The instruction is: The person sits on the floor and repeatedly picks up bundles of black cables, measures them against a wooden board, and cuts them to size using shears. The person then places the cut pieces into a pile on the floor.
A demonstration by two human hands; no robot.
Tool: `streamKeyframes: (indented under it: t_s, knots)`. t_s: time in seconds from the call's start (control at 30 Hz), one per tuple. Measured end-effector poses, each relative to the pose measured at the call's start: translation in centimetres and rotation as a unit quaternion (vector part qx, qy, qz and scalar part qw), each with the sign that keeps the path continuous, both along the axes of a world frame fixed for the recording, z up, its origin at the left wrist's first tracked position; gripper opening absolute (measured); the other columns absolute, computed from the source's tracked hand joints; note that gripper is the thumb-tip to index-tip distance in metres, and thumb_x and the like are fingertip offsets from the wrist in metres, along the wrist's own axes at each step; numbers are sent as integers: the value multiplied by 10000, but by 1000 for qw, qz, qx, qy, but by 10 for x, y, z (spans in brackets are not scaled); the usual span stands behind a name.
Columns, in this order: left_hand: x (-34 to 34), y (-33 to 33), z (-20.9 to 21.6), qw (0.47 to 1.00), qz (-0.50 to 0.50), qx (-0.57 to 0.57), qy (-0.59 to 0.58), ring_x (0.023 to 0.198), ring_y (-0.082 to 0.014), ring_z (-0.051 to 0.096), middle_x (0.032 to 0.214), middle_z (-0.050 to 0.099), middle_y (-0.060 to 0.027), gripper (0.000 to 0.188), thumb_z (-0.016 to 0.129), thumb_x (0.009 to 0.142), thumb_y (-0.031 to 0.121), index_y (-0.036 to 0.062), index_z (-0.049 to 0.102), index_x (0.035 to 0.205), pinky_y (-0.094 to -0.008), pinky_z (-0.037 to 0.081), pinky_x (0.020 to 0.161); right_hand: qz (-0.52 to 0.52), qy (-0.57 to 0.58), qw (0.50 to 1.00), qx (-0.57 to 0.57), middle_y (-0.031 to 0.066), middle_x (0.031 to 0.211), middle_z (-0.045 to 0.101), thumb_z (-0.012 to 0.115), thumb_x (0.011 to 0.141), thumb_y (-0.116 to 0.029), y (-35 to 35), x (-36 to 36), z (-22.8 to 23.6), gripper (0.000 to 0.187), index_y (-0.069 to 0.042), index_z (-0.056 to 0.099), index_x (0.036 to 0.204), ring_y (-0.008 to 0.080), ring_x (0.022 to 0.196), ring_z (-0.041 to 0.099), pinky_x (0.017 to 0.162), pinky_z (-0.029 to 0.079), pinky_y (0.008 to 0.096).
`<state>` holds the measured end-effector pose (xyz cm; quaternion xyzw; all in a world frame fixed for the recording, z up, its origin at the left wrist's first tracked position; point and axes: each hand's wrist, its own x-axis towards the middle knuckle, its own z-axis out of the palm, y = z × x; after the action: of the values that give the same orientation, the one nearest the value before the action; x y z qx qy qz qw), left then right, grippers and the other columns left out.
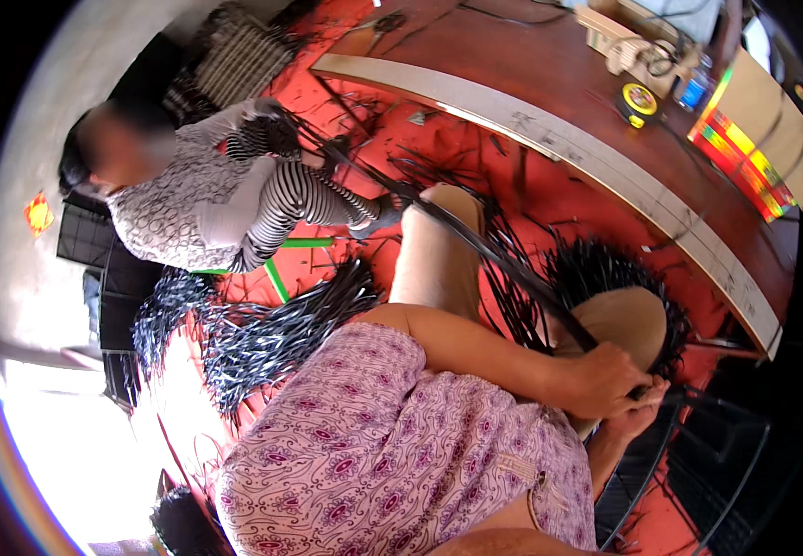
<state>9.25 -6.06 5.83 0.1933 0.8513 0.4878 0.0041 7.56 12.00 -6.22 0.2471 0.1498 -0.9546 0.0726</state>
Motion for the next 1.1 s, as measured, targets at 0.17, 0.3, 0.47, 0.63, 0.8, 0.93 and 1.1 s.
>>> streamKeyframes:
  t_s: [0.17, 0.3, 0.47, 0.63, 0.8, 0.93, 1.1]
  knots:
    - [-56, 15, 34, 998, 44, 20, -33, 745, -338, 633, 762, 639, -187, 340, 530, 877, 381, 87, 670, 781, -434, 468, 612, 36, 65, 996, -54, -76, 522, 304, 446, 953, -246, -7, 2, 10, 256, -160, 467, 713, 56, 387, 250, 358, 207, 232]
    - [-83, 59, 29, 996, 41, 74, -9, 600, -139, 491, 612, 515, -90, 299, 506, 932, 230, 7, 592, 752, -337, 422, 565, -6, 3, 1000, -26, -82, 535, 288, 447, 940, -250, -6, 3, 15, 241, -155, 474, 721, 44, 417, 227, 380, 189, 222]
    - [-115, 120, 51, 990, -30, 140, -21, 548, -106, 293, 573, 286, -4, 475, 433, 984, 325, 22, 335, 631, -328, 234, 482, 2, 40, 997, -66, -92, 535, 276, 414, 978, -335, -5, 8, 23, 274, -151, 440, 777, 44, 401, 226, 371, 182, 221]
    - [-181, 193, 17, 991, -23, -65, 117, 744, -483, 557, 768, 598, -312, 617, 375, 969, 427, -113, 625, 806, -532, 402, 658, -42, 32, 996, -75, -94, 525, 252, 385, 998, -339, 16, 13, 9, 282, -161, 427, 783, 49, 398, 216, 370, 177, 224]
    - [-225, 175, -26, 963, 23, -238, 123, 819, -444, 602, 848, 638, -277, 563, 393, 954, 410, -74, 664, 860, -520, 453, 713, -24, 33, 996, -73, -89, 533, 248, 384, 998, -326, 12, 11, 15, 272, -161, 432, 787, 54, 408, 200, 380, 175, 229]
    - [-260, 156, -61, 950, 34, -280, 130, 774, -450, 608, 830, 638, -280, 561, 385, 953, 425, -47, 669, 849, -541, 449, 677, -30, 21, 996, -85, -82, 538, 278, 435, 968, -322, 9, 8, 6, 238, -161, 451, 793, 57, 413, 225, 377, 184, 236]
    - [-287, 132, -102, 924, 24, -357, 131, 794, -411, 629, 862, 655, -232, 417, 452, 895, 396, 48, 681, 900, -516, 484, 698, -30, 0, 997, -76, -73, 536, 299, 469, 918, -219, 7, 3, 11, 149, -155, 492, 785, 48, 411, 245, 371, 193, 228]
